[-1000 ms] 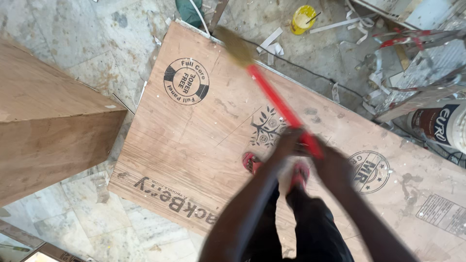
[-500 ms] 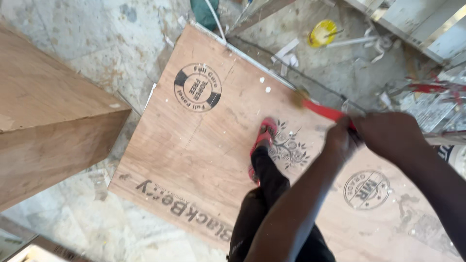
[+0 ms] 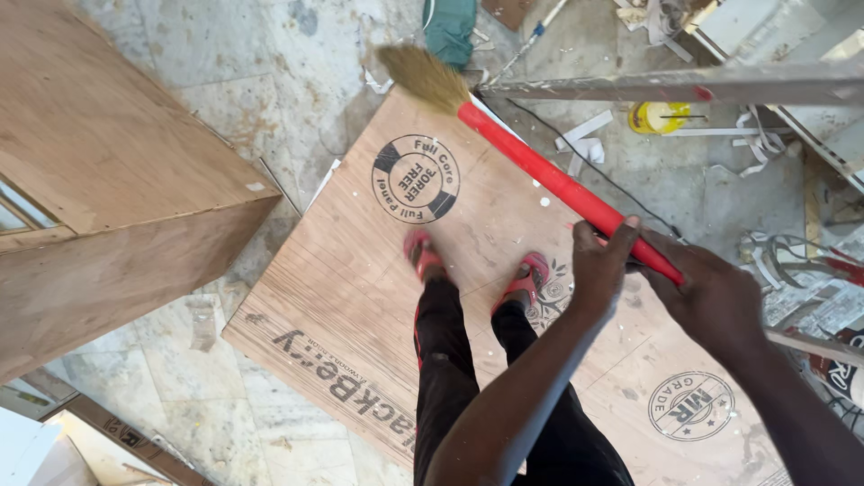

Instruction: The person sweeps a large wooden panel and the surrounding tiled floor using a red broom. They move debris from the panel onto the floor and then sweep the area around stacked materials.

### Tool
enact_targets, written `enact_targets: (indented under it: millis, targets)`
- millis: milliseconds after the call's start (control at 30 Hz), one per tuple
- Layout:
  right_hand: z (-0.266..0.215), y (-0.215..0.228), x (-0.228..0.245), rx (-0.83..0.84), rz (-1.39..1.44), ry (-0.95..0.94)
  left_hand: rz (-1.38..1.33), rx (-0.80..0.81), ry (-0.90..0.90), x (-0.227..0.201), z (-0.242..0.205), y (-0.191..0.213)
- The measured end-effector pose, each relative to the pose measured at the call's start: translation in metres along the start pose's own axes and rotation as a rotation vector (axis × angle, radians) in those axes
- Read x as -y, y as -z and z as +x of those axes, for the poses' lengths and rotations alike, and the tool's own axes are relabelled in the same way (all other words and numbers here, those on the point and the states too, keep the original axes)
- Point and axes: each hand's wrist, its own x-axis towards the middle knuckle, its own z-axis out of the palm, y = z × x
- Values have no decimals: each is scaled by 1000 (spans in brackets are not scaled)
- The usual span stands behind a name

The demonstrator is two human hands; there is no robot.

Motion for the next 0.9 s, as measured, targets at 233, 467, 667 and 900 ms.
enact_targets:
  millis: [233, 467, 667, 900]
  targets:
    - [95, -8, 84, 196, 97, -227, 190, 21, 117, -79, 82, 42]
    - [105, 26, 100, 613, -366, -375, -104, 384, 660, 29, 86, 70]
    - [54, 61, 84, 669, -611, -375, -419, 459, 725, 64, 20, 27]
    - [46, 81, 76, 435, -459, -289, -215, 384, 402, -35, 6, -1]
